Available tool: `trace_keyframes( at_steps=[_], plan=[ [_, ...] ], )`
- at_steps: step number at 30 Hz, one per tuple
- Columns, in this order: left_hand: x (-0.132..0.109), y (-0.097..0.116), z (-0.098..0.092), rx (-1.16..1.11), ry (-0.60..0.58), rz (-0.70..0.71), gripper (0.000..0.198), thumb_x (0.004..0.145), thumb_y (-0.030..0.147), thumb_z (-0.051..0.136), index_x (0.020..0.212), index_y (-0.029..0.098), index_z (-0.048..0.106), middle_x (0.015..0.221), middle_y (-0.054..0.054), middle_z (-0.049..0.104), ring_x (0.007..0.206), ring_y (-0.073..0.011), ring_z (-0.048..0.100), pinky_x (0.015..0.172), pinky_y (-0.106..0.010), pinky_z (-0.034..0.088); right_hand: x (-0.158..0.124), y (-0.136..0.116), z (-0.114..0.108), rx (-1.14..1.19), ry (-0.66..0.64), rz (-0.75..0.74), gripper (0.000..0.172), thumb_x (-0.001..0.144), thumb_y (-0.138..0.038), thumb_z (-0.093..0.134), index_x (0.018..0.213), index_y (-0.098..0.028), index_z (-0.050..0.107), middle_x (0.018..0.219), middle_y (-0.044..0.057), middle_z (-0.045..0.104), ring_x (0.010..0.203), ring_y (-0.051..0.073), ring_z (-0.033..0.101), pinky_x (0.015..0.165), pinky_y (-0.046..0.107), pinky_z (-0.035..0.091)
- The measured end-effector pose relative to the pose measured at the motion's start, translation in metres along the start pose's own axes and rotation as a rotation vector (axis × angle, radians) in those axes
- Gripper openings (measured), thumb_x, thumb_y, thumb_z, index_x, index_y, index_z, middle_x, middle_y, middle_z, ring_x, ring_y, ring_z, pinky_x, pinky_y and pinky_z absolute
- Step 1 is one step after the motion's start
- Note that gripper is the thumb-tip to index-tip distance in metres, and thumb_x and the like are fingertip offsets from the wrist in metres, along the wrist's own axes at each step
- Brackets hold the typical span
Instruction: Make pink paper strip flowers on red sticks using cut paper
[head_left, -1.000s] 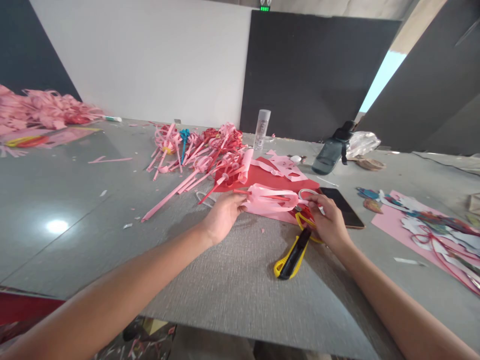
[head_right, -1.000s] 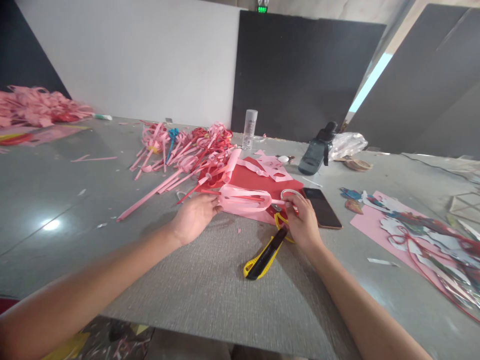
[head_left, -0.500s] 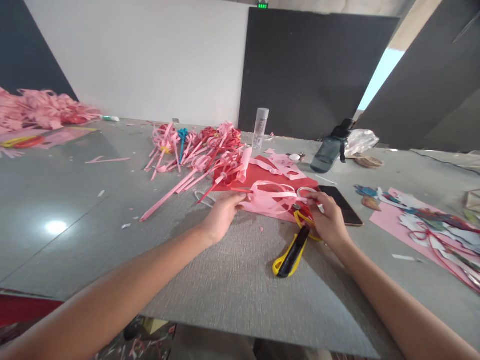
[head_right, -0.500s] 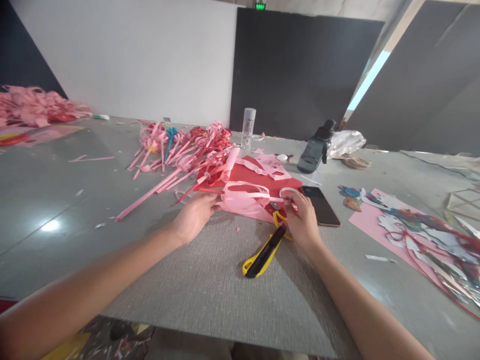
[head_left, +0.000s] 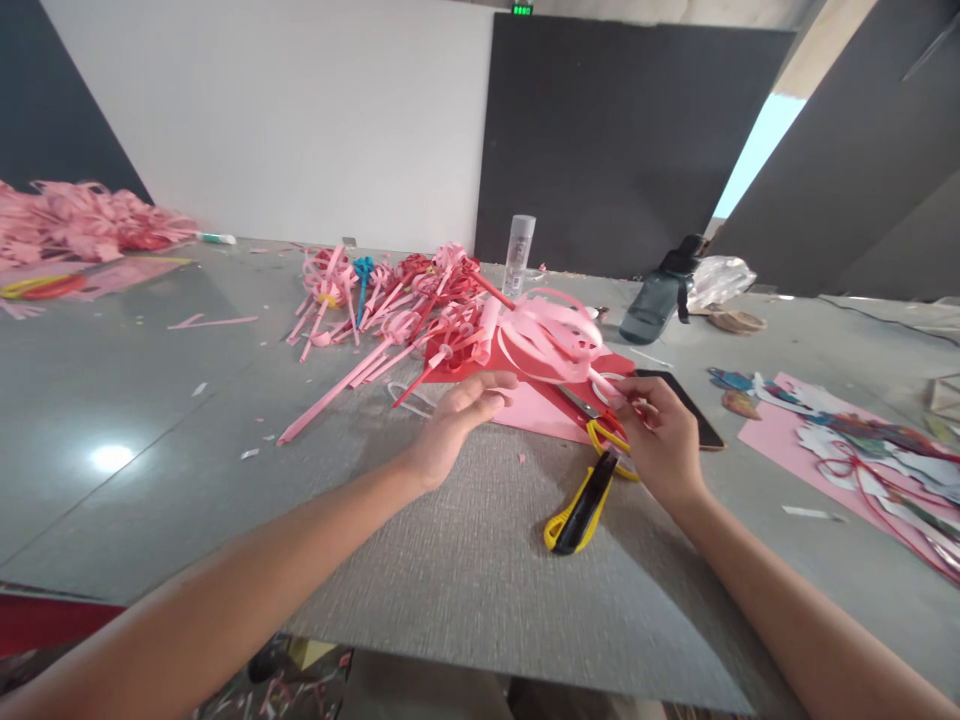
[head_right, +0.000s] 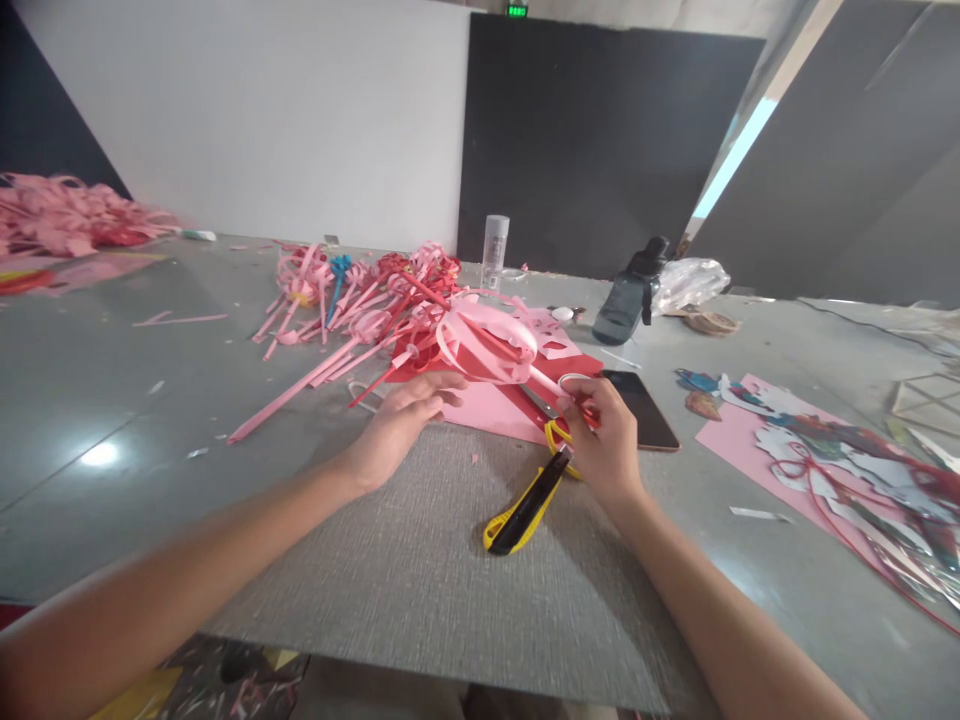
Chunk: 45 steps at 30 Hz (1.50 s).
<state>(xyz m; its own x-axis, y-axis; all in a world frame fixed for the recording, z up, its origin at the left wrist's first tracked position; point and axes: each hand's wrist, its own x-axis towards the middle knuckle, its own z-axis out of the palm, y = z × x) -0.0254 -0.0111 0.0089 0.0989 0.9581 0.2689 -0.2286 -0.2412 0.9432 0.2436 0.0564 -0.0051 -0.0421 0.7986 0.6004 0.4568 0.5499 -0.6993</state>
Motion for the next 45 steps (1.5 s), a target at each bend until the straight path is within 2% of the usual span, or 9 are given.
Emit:
trace_keyframes(
  at_steps=[7, 12, 16, 20, 25, 30, 33, 37, 45],
  plan=[
    [-0.004, -0.001, 0.003, 0.439, -0.032, -0.016, 0.021, 0.089, 0.027, 0.065, 0.109, 0.022, 0.069, 0.121, -0.008, 0.069, 0.106, -0.0230, 0.063, 0.094, -0.036, 0.045, 0.001, -0.002, -0.001, -0.055, 0.035, -0.009, 0.014, 0.089, -0.032, 0.068, 0.102, -0.026, 0.068, 0.099, 0.002, 0.068, 0.088, 0.020, 0.064, 0.080, 0.036, 0.051],
    [-0.005, -0.003, 0.002, 0.726, -0.082, 0.094, 0.028, 0.089, 0.017, 0.063, 0.116, 0.023, 0.066, 0.125, -0.008, 0.069, 0.113, -0.0254, 0.064, 0.101, -0.042, 0.047, 0.001, -0.010, -0.002, -0.022, 0.051, 0.025, 0.017, 0.093, -0.039, 0.062, 0.100, -0.024, 0.067, 0.096, 0.004, 0.070, 0.085, 0.020, 0.064, 0.077, 0.036, 0.051],
    [0.000, -0.002, -0.009, 1.018, -0.110, 0.204, 0.036, 0.091, 0.016, 0.060, 0.126, 0.022, 0.065, 0.136, -0.012, 0.066, 0.131, -0.0308, 0.058, 0.113, -0.048, 0.041, 0.002, -0.012, -0.002, -0.031, 0.077, 0.034, 0.019, 0.095, -0.037, 0.055, 0.102, -0.025, 0.067, 0.098, 0.005, 0.071, 0.085, 0.021, 0.065, 0.074, 0.035, 0.051],
    [0.004, -0.007, -0.027, 1.264, -0.140, 0.140, 0.044, 0.095, 0.028, 0.060, 0.136, 0.015, 0.062, 0.154, -0.019, 0.054, 0.146, -0.0387, 0.046, 0.121, -0.056, 0.031, 0.004, -0.008, -0.003, -0.019, 0.119, 0.044, 0.017, 0.095, -0.034, 0.055, 0.105, -0.025, 0.065, 0.098, 0.004, 0.069, 0.081, 0.019, 0.063, 0.073, 0.035, 0.050],
    [0.006, -0.012, -0.039, 1.332, -0.170, 0.146, 0.040, 0.095, 0.036, 0.064, 0.132, 0.020, 0.067, 0.144, -0.014, 0.065, 0.138, -0.0341, 0.054, 0.118, -0.049, 0.035, 0.009, 0.000, -0.006, -0.018, 0.159, 0.053, 0.019, 0.089, -0.030, 0.064, 0.108, -0.025, 0.063, 0.099, 0.002, 0.064, 0.081, 0.018, 0.059, 0.075, 0.036, 0.049],
    [0.011, 0.000, -0.038, 1.289, -0.154, 0.147, 0.028, 0.088, 0.035, 0.076, 0.113, 0.022, 0.077, 0.124, -0.013, 0.075, 0.117, -0.0342, 0.065, 0.105, -0.045, 0.043, 0.010, -0.001, -0.007, -0.041, 0.192, -0.008, 0.023, 0.087, -0.024, 0.061, 0.110, -0.025, 0.061, 0.105, 0.005, 0.063, 0.091, 0.021, 0.060, 0.082, 0.039, 0.049],
    [0.014, 0.007, -0.040, 1.233, -0.196, 0.171, 0.014, 0.093, 0.033, 0.070, 0.097, 0.023, 0.079, 0.107, -0.010, 0.078, 0.103, -0.0295, 0.069, 0.095, -0.038, 0.046, 0.008, -0.003, -0.006, -0.064, 0.163, -0.007, 0.024, 0.086, -0.021, 0.058, 0.110, -0.025, 0.061, 0.107, 0.006, 0.063, 0.090, 0.021, 0.061, 0.081, 0.038, 0.050],
    [0.014, 0.011, -0.040, 1.264, -0.276, 0.225, 0.020, 0.097, 0.024, 0.060, 0.087, 0.023, 0.078, 0.092, -0.007, 0.078, 0.091, -0.0248, 0.069, 0.086, -0.033, 0.045, 0.008, -0.002, -0.006, -0.066, 0.157, 0.009, 0.026, 0.085, -0.021, 0.057, 0.110, -0.025, 0.060, 0.110, 0.006, 0.064, 0.091, 0.021, 0.061, 0.081, 0.039, 0.050],
    [0.014, 0.015, -0.035, 1.387, -0.349, 0.363, 0.022, 0.101, 0.026, 0.057, 0.090, 0.021, 0.076, 0.093, -0.008, 0.078, 0.095, -0.0271, 0.070, 0.084, -0.037, 0.045, 0.010, 0.001, -0.005, -0.075, 0.156, 0.004, 0.029, 0.081, -0.019, 0.056, 0.110, -0.025, 0.061, 0.108, 0.006, 0.062, 0.091, 0.021, 0.060, 0.081, 0.038, 0.050]
  ],
)
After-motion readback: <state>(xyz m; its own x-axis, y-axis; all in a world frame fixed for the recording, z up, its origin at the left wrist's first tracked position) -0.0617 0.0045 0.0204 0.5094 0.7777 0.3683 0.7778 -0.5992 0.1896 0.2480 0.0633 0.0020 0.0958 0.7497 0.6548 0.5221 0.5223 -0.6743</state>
